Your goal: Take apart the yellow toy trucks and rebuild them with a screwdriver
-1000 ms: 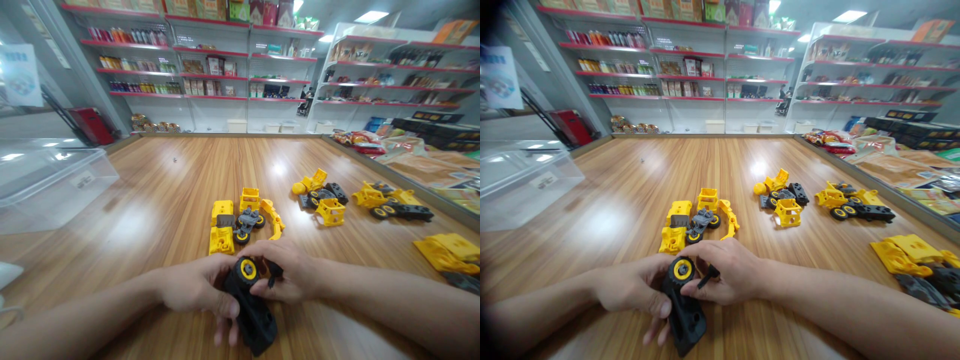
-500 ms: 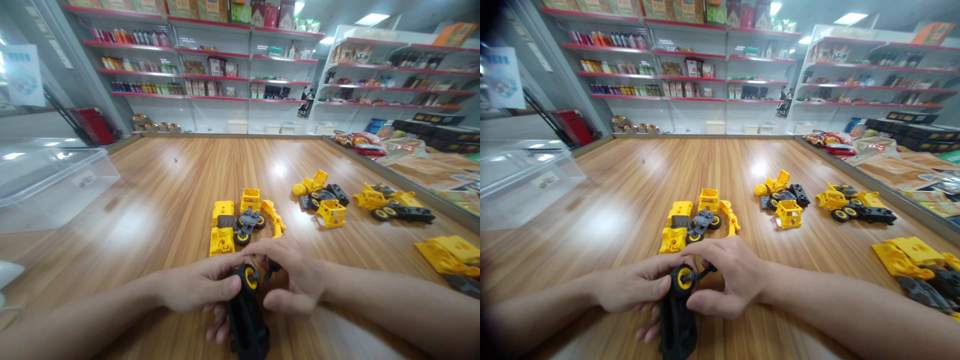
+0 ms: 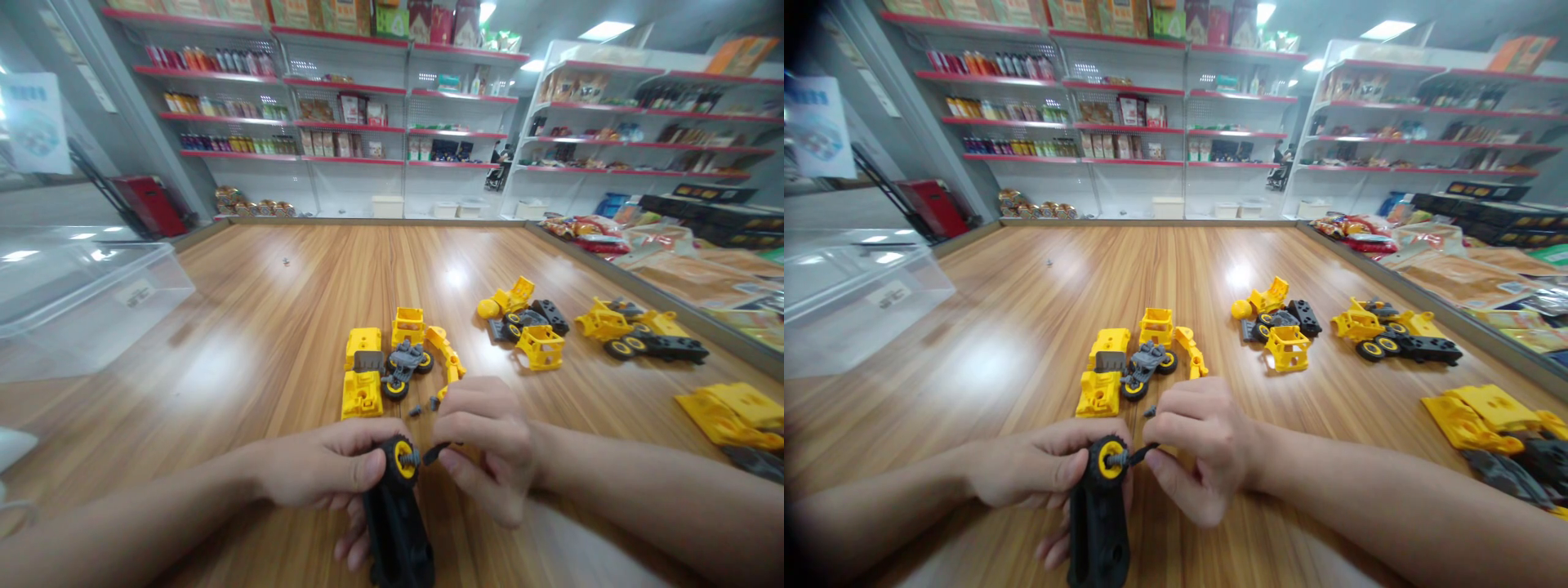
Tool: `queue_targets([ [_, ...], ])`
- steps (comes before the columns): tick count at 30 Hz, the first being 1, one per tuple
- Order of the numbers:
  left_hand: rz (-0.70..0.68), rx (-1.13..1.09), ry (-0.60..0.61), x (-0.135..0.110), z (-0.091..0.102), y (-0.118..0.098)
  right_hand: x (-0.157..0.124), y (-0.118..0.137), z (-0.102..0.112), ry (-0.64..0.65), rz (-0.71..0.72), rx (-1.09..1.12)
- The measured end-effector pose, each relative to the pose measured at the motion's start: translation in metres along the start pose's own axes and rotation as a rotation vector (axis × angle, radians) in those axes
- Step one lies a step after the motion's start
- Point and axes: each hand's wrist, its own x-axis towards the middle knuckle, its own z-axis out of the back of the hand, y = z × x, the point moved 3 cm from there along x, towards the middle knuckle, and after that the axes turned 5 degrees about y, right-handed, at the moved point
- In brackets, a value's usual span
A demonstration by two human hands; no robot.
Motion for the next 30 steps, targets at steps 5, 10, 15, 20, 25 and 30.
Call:
queue_targets([
  [5,0.01,0.039,0.013,0.0004,-0.0002,-0.0012,0.0008,0.0009,-0.0002,0.011,-0.001,-0.048],
  [10,0.022,0.011,0.0,-0.0017,0.0024,0.0012,0.0016,-0.0009,-0.001,0.037,-0.009,-0.05],
  [15,0.02,-0.027,0.002,-0.0036,0.0046,0.0039,0.0016,-0.0029,-0.0024,0.069,-0.011,-0.014],
  [20,0.006,-0.046,0.008,-0.0021,0.0042,0.0034,-0.0022,-0.0055,-0.0042,0.063,-0.045,0.006],
  [25,0.008,-0.067,0.0,-0.0012,0.0049,0.0036,-0.003,-0.0061,-0.0046,0.036,-0.063,-0.003],
  [30,0.007,-0.088,0.014,-0.0014,0.007,0.005,-0.0015,-0.0054,-0.0039,0.019,-0.07,0.014],
])
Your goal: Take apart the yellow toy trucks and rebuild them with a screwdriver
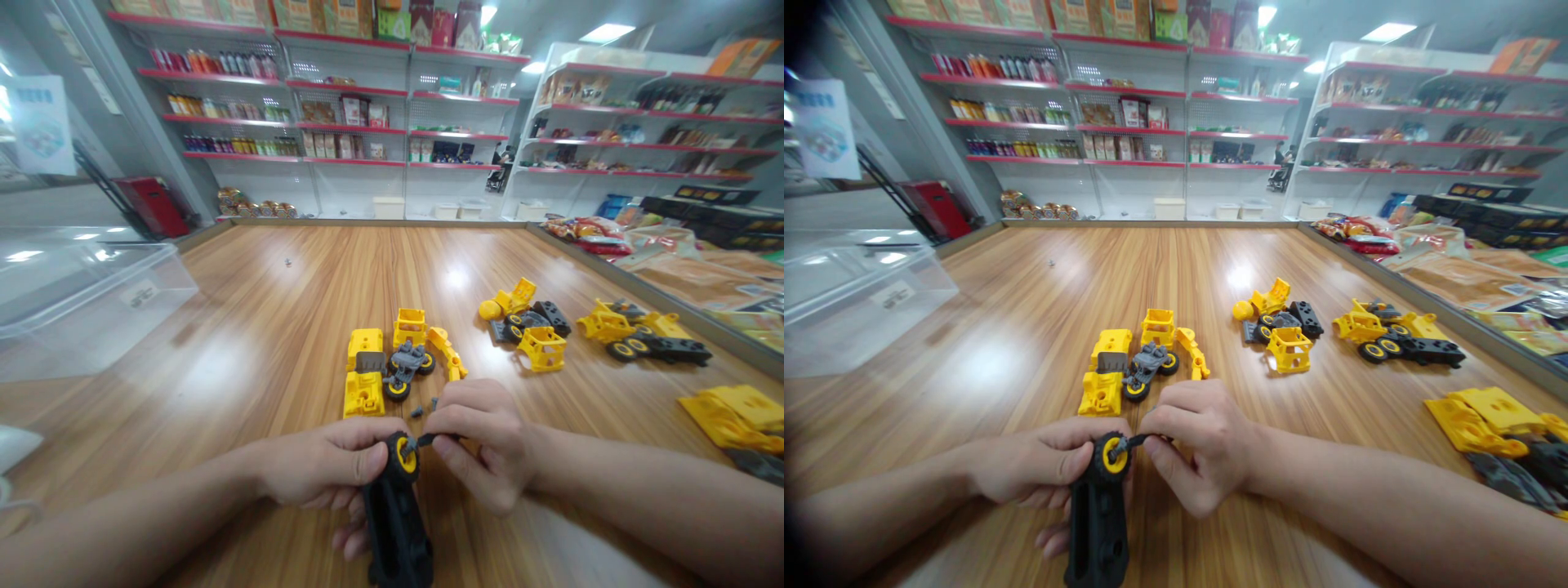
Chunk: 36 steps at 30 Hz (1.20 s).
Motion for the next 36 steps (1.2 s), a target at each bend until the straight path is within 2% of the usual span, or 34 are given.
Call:
queue_targets([
  [8,-0.008,-0.02,-0.029,0.001,-0.001,-0.001,0.0,0.001,0.0,0.006,-0.012,-0.045],
  [14,-0.017,-0.023,-0.186,0.0,0.005,0.001,0.001,0.001,0.002,-0.013,-0.005,-0.091],
  [17,-0.036,0.114,-0.285,-0.001,0.005,-0.003,0.002,-0.001,0.002,-0.021,-0.004,-0.118],
  [22,-0.082,0.542,-0.482,-0.005,0.003,-0.02,0.001,-0.006,-0.004,0.07,-0.012,-0.177],
  [25,-0.119,0.724,-0.521,-0.006,0.001,-0.027,0.0,-0.008,-0.009,0.116,-0.021,-0.175],
  [31,-0.114,0.864,-0.575,-0.005,0.005,-0.027,-0.002,-0.01,-0.012,0.128,-0.059,-0.109],
  [36,-0.108,0.78,-0.591,-0.002,0.003,-0.024,-0.004,-0.011,-0.012,0.164,-0.051,-0.185],
])
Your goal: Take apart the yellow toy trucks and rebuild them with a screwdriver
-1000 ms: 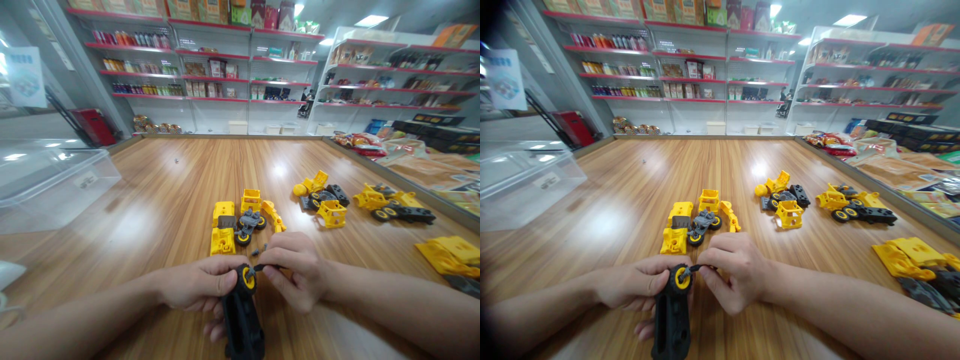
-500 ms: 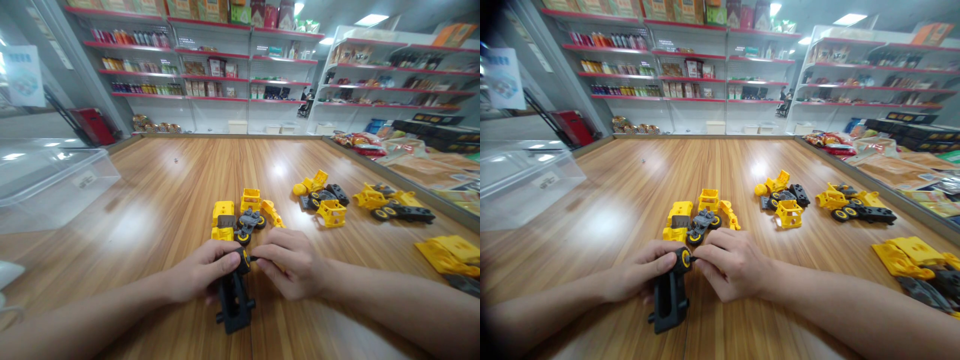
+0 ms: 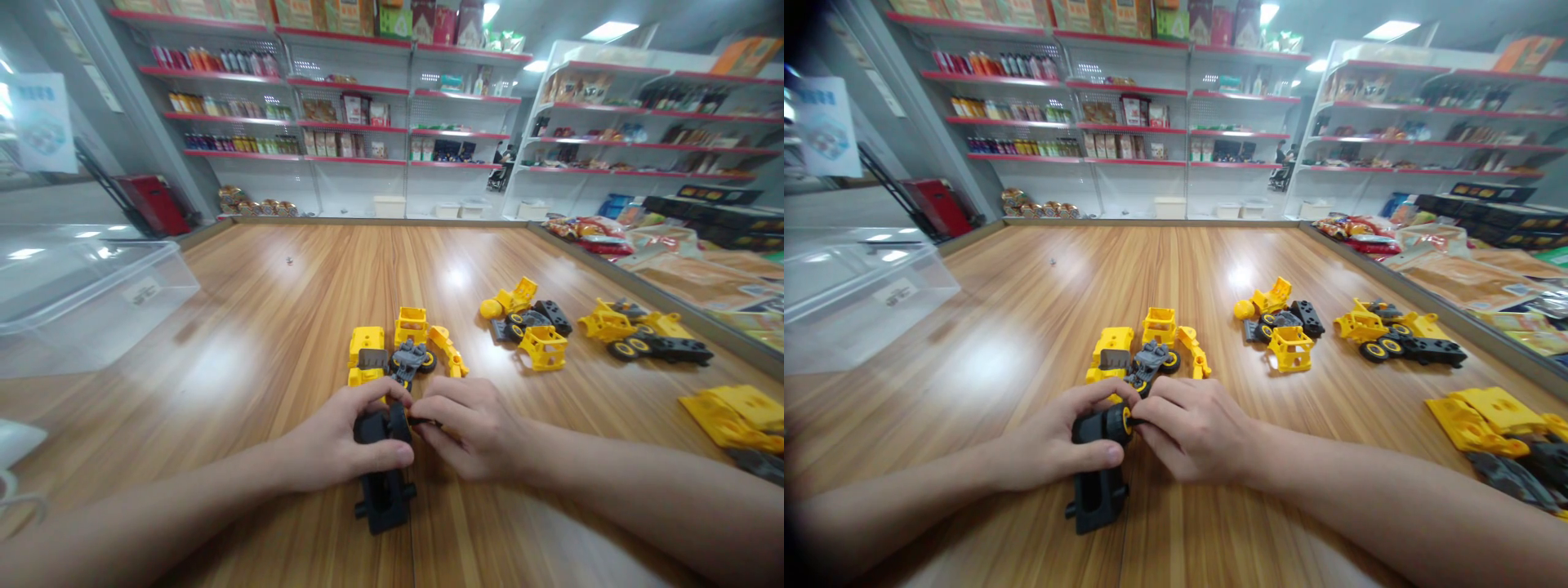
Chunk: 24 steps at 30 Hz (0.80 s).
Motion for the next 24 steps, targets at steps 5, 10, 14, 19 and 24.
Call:
queue_targets([
  [5,-0.009,0.084,-0.006,-0.0011,-0.0023,-0.0035,-0.0003,0.0015,-0.0001,0.013,-0.001,-0.067],
  [10,-0.05,0.23,-0.055,-0.0007,0.0006,-0.0045,0.0006,0.002,0.0005,0.008,-0.007,-0.052],
  [14,-0.028,0.265,-0.032,0.0,0.0012,-0.003,0.0012,0.0028,0.0023,-0.002,0.014,-0.053],
  [19,-0.029,0.296,-0.012,0.0014,0.0022,-0.0024,0.0017,0.0033,0.0022,0.001,0.022,-0.096],
  [24,-0.041,0.312,0.004,0.0023,0.003,-0.0016,0.002,0.0039,0.0012,0.002,0.028,-0.097],
])
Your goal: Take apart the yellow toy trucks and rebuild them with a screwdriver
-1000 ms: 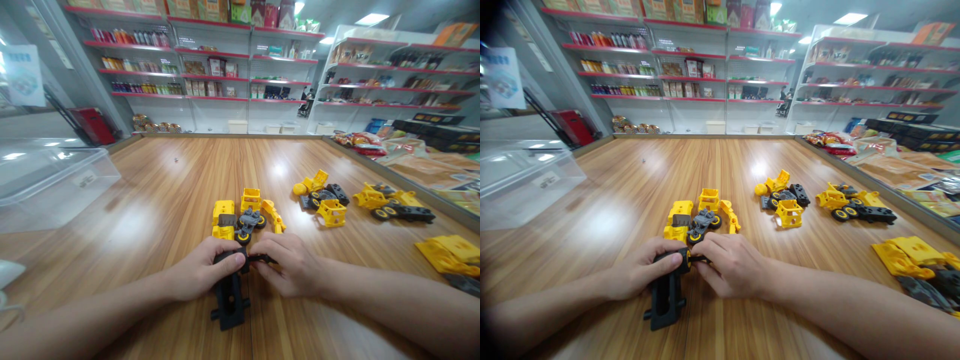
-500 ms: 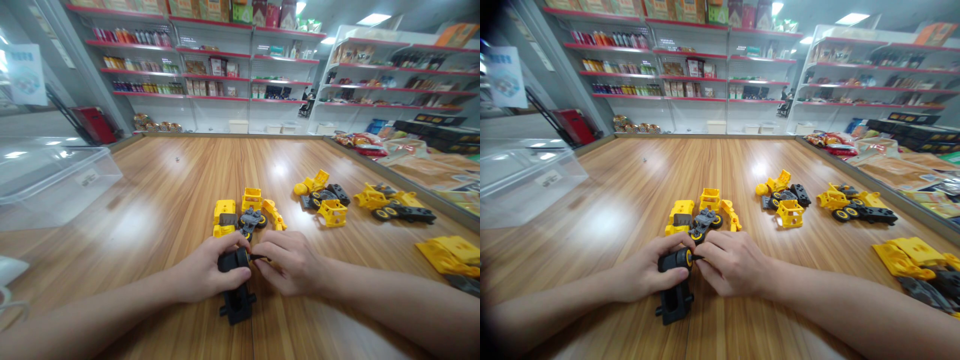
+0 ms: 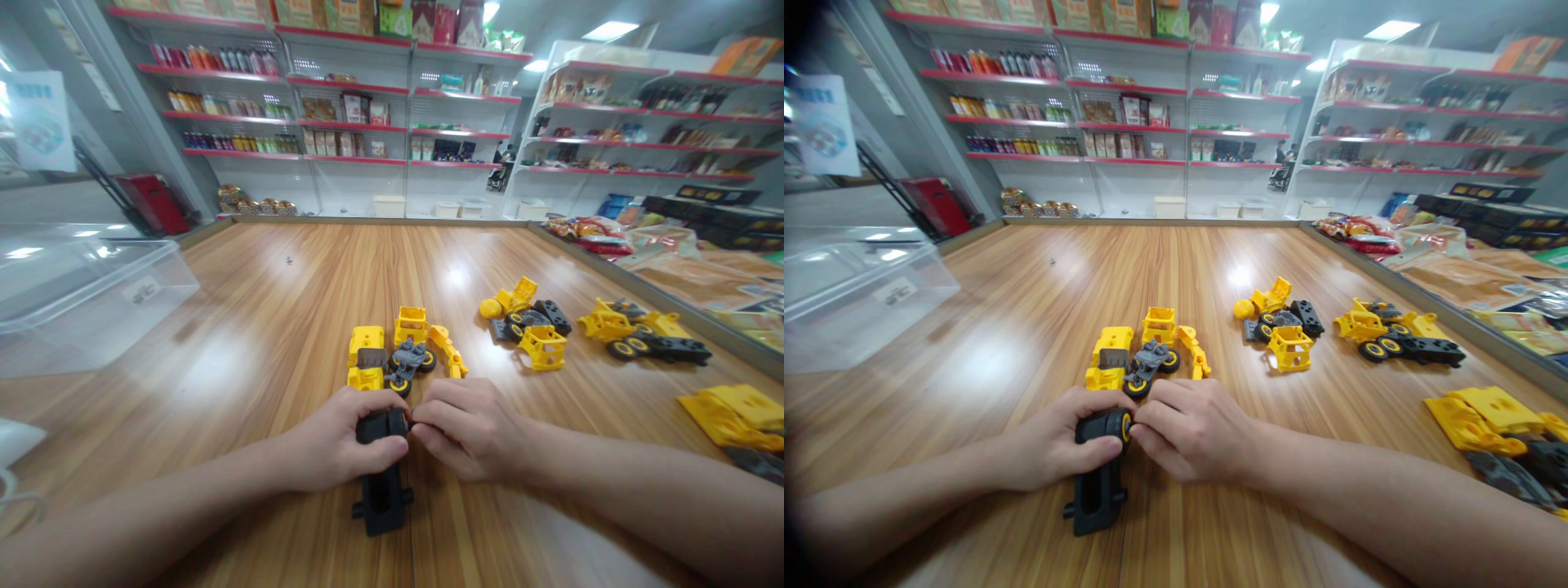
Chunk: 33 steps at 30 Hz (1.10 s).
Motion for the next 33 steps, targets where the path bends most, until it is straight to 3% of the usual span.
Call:
queue_targets([
  [33,-0.004,-0.013,0.035,-0.001,-0.0006,-0.0021,-0.0019,0.0015,-0.0012,0.028,0.031,-0.005],
])
